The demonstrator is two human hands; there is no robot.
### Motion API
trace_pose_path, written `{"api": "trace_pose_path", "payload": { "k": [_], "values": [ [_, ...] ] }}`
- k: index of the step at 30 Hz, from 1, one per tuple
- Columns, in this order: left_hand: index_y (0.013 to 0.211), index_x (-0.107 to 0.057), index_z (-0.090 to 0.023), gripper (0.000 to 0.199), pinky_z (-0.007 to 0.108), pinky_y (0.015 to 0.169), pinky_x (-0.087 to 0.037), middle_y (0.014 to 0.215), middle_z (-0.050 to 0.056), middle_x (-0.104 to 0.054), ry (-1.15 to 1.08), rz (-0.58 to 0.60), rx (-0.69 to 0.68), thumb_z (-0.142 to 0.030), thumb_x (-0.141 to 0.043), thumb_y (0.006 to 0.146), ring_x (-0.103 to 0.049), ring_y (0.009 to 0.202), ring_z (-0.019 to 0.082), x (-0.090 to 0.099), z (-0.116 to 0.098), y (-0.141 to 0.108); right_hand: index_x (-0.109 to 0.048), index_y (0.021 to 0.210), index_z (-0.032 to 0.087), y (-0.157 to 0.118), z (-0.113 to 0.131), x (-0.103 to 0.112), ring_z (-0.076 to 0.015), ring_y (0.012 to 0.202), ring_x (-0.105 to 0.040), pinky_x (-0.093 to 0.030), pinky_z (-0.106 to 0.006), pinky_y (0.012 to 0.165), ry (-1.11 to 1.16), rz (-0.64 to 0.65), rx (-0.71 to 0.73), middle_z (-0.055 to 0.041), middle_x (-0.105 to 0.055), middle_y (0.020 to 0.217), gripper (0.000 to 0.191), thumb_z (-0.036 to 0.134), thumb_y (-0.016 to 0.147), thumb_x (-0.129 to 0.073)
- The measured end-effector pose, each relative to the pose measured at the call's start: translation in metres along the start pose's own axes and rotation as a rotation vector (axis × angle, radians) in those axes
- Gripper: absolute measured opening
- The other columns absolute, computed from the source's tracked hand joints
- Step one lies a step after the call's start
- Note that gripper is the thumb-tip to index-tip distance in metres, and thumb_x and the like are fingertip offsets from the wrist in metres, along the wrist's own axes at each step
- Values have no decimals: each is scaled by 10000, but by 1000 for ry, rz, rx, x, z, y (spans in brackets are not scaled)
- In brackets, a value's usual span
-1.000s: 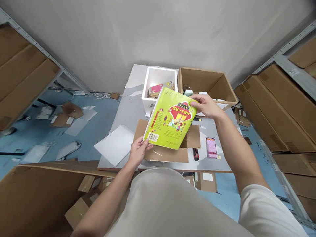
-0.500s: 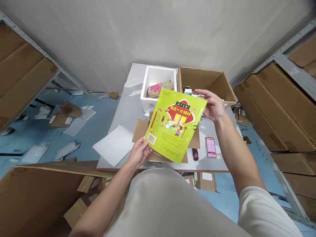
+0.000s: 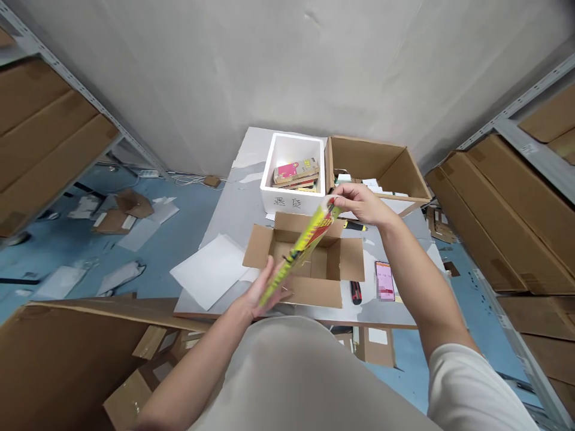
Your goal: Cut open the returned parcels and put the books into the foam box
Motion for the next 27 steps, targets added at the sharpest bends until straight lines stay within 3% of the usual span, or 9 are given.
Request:
{"api": "trace_pose_path", "payload": {
  "k": [2,4,8,11,16,19,24,27],
  "values": [
    [1188,-625,-222,671,450,884,-514,1251,145,-627,-16,34,-73,-728,-508,763,-568,1190,307,11,-3,-4,-630,809,198,0,0,1,-144,696,-591,-485,-268,589,-38,-21,-31,-20,-645,772,352,547,779,-654],
    [1151,-637,-189,638,454,908,-504,1190,157,-659,60,22,-160,-656,-639,717,-605,1138,314,21,-4,-6,-622,784,196,2,-4,3,-123,641,-568,-458,-249,547,-45,-86,-70,-8,-630,726,338,533,793,-647],
    [1062,-650,-151,503,357,833,-545,956,111,-737,216,-160,-310,-468,-767,689,-694,941,255,31,-2,-6,-604,760,207,5,-22,4,-98,566,-547,-434,-221,477,80,-138,-166,0,-627,681,315,515,813,-640],
    [1083,-632,-147,510,341,765,-567,900,99,-744,175,-187,-318,-468,-755,706,-709,883,247,30,-1,-6,-626,798,211,3,-34,7,-97,572,-579,-461,-200,452,210,-79,-238,-6,-656,712,298,507,805,-655],
    [1061,-638,-138,478,302,711,-575,908,101,-745,128,-189,-290,-441,-761,712,-718,813,224,32,-5,-5,-653,1113,247,-1,-40,16,-137,640,-671,-574,-232,474,291,74,-356,-40,-726,882,383,452,791,-687],
    [1086,-627,-141,510,319,737,-578,907,100,-745,115,-209,-266,-448,-767,703,-721,808,227,36,-7,-2,-631,1193,270,3,-46,14,-138,605,-682,-600,-245,478,313,100,-386,-39,-740,877,405,402,812,-676],
    [1142,-591,-185,515,302,789,-568,973,74,-740,79,-245,-301,-441,-753,725,-722,817,190,38,-19,10,-681,1111,226,26,-59,7,-111,542,-662,-559,-188,409,399,-53,-325,-39,-738,811,317,357,823,-665],
    [1140,-589,-224,501,280,821,-555,1052,55,-725,36,-289,-362,-392,-779,708,-713,862,160,40,-34,18,-674,1121,196,53,-63,14,-108,516,-649,-545,-185,395,463,-199,-261,-41,-736,789,355,354,803,-680]
  ]
}}
Point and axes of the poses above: each hand's wrist, its own y-axis towards the middle knuckle, its own x-axis out of the back of the hand, z = x × y, the point moved 1 cm from there along y, towards the middle knuckle
